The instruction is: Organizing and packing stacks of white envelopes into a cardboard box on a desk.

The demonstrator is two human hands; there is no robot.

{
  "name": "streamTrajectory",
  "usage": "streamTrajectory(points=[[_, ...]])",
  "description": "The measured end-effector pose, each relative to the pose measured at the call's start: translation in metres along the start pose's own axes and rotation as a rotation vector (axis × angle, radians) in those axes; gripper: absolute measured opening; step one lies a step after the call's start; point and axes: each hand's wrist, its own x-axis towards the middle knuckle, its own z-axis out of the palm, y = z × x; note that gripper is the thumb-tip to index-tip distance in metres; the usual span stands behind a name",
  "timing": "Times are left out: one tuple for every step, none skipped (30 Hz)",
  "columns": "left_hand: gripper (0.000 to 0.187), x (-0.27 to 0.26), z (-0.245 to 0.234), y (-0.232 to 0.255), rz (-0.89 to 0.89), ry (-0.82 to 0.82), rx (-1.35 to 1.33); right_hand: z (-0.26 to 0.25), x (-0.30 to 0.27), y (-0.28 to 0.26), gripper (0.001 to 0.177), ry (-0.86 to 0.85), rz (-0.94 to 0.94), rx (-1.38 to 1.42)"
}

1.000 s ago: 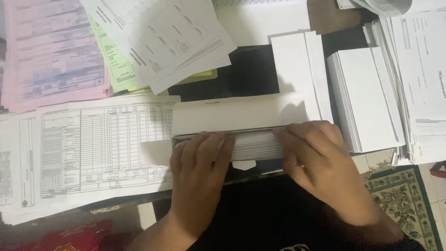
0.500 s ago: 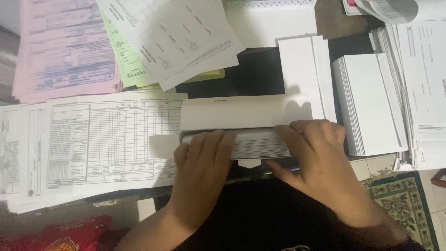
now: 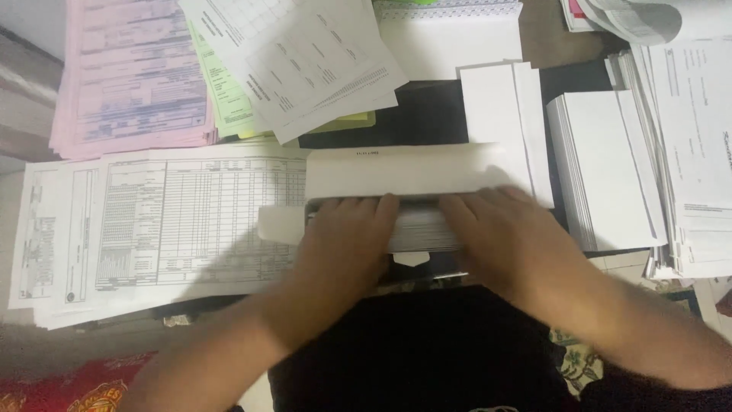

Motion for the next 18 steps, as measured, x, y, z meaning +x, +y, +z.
streamTrajectory(points=[[0.045,0.003,0.005,-0.005,-0.001,-0.003,-0.002,0.0,0.005,0.004,0.035,-0.003,0.0,0.002],[0.033,0.006,0.01,-0.009,0.026,0.018,0.065,0.001,0.01,0.008,0.029,-0.089,-0.025,-0.043],[0.024,0.009,0.015,-0.014,0.052,0.038,0.133,0.001,0.015,0.013,0.039,-0.175,-0.05,-0.087],[0.024,0.01,0.01,-0.013,0.051,0.037,0.132,0.004,0.014,0.014,0.039,-0.176,-0.051,-0.086],[0.026,0.011,0.005,-0.011,0.032,-0.055,0.104,0.007,0.013,0.014,0.028,-0.108,-0.115,-0.145],[0.028,0.012,0.0,-0.009,0.013,-0.145,0.076,0.011,0.012,0.015,0.021,-0.039,-0.18,-0.205],[0.028,0.013,-0.008,-0.008,0.011,-0.146,0.075,0.008,0.013,0.011,0.021,-0.04,-0.181,-0.204],[0.028,0.014,-0.016,-0.005,-0.034,-0.246,0.06,0.005,0.013,0.007,0.02,-0.112,-0.153,-0.26],[0.03,0.015,-0.023,-0.003,-0.08,-0.346,0.044,0.002,0.014,0.002,0.019,-0.183,-0.124,-0.317],[0.03,0.014,-0.019,-0.006,-0.079,-0.348,0.043,0.003,0.015,0.002,0.019,-0.185,-0.124,-0.315],[0.027,0.014,-0.016,-0.008,-0.073,-0.344,0.032,0.005,0.015,0.002,0.027,-0.229,-0.079,-0.241],[0.024,0.015,-0.012,-0.011,-0.067,-0.337,0.02,0.006,0.016,0.002,0.035,-0.271,-0.033,-0.168],[0.024,0.015,-0.013,-0.011,-0.065,-0.338,0.019,-0.001,0.02,-0.002,0.035,-0.272,-0.032,-0.168],[0.023,0.015,-0.013,-0.011,-0.056,-0.323,0.032,-0.008,0.024,-0.007,0.039,-0.381,0.046,-0.132],[0.022,0.015,-0.013,-0.011,-0.047,-0.308,0.045,-0.014,0.028,-0.011,0.044,-0.488,0.126,-0.096],[0.022,0.015,-0.014,-0.011,-0.047,-0.311,0.044,-0.006,0.028,-0.005,0.044,-0.491,0.125,-0.094],[0.022,0.014,-0.015,-0.011,-0.059,-0.351,0.051,0.002,0.028,0.0,0.045,-0.44,0.078,-0.111],[0.023,0.015,-0.017,-0.012,-0.072,-0.385,0.06,0.01,0.028,0.007,0.047,-0.384,0.032,-0.132]])
